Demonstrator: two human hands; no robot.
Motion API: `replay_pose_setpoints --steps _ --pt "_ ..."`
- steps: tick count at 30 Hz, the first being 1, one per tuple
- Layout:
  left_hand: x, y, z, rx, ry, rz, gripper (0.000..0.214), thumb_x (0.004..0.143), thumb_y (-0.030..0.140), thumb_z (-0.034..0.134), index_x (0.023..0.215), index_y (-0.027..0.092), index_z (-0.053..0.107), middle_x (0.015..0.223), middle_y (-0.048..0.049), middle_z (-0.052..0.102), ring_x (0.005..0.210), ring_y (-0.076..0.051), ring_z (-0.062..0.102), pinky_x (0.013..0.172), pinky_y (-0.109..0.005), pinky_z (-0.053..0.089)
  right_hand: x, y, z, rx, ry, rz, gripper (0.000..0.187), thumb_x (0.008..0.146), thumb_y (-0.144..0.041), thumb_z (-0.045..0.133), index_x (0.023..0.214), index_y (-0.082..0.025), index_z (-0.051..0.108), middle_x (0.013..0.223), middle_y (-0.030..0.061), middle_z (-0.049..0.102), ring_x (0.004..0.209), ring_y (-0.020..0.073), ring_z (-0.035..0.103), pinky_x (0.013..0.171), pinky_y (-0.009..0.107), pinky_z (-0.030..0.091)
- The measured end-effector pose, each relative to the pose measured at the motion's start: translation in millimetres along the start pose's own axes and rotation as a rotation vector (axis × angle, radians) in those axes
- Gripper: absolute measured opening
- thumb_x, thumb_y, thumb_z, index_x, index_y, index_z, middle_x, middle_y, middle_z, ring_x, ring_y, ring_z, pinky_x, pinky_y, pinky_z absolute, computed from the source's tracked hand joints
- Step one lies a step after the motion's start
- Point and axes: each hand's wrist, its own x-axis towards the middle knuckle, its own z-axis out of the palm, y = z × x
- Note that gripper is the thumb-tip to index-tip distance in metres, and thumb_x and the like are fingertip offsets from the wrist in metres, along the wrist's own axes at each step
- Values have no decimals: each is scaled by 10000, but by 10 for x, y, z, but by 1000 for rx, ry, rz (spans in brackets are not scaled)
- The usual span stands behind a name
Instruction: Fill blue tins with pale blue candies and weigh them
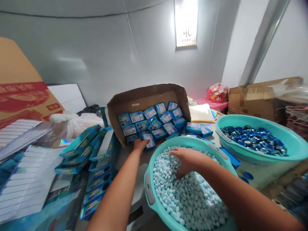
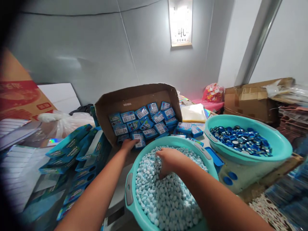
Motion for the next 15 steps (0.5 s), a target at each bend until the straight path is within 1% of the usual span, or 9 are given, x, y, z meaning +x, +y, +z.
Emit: replay_pose_setpoints --steps 2,4,5,7,8,9,11,13,15 --pt "-145 139 -93 -141 23 28 307 899 354 673 1098 124 633 1096 -98 670 994 -221 658 875 -412 556 -15 78 -46 -6 -10 76 839 574 -261 906 1356 -215 607 1341 128 591 1167 366 592 1005 437 499" --pt "-395 275 -221 -291 40 132 367 820 331 728 1112 135 626 1144 -103 677 1075 -245 647 932 -399 531 -23 143 -49 8 -5 79 821 602 -278 902 1365 -221 605 1357 129 590 1190 366 582 1025 433 485" --pt "-552 334 -279 -370 21 201 422 763 336 756 1117 148 624 1152 -93 685 1098 -251 644 949 -379 523 -24 180 -40 25 8 62 829 614 -300 902 1379 -222 595 1373 124 582 1209 362 571 1041 425 472" --pt "-889 416 -339 -517 -94 321 523 680 417 773 1117 174 618 1111 -64 711 1049 -248 671 916 -352 542 -19 277 -15 58 30 17 832 619 -359 907 1379 -229 594 1386 98 580 1228 346 561 1054 402 455" --pt "-1049 439 -330 -574 -155 349 560 644 470 776 1089 171 615 1060 -67 723 991 -255 689 868 -356 560 -17 338 -4 79 52 -5 790 628 -392 903 1347 -234 618 1359 82 603 1206 334 576 1038 386 461" --pt "-1190 450 -294 -620 -203 367 579 621 504 774 1062 168 609 1023 -71 728 953 -258 698 834 -357 568 -15 406 5 100 87 -13 708 658 -426 884 1299 -236 650 1308 68 637 1162 317 600 1005 369 473" --pt "-1392 445 -164 -674 -259 375 587 574 506 789 1009 164 594 934 -68 727 879 -252 701 776 -344 569 -16 545 20 139 174 -2 478 780 -444 791 1184 -203 705 1164 67 695 1045 282 642 920 340 495" --pt "-1478 414 -17 -689 -271 366 584 535 454 814 982 164 576 849 -49 712 800 -232 689 721 -319 553 -20 656 50 159 234 28 307 917 -389 642 1104 -160 724 1080 80 704 984 247 647 876 310 492" --pt "-1479 368 89 -695 -258 354 584 528 420 817 985 169 555 813 -32 696 759 -214 674 694 -304 537 -20 707 109 162 241 51 290 988 -323 520 1081 -138 723 1116 95 684 1018 225 630 909 289 472"
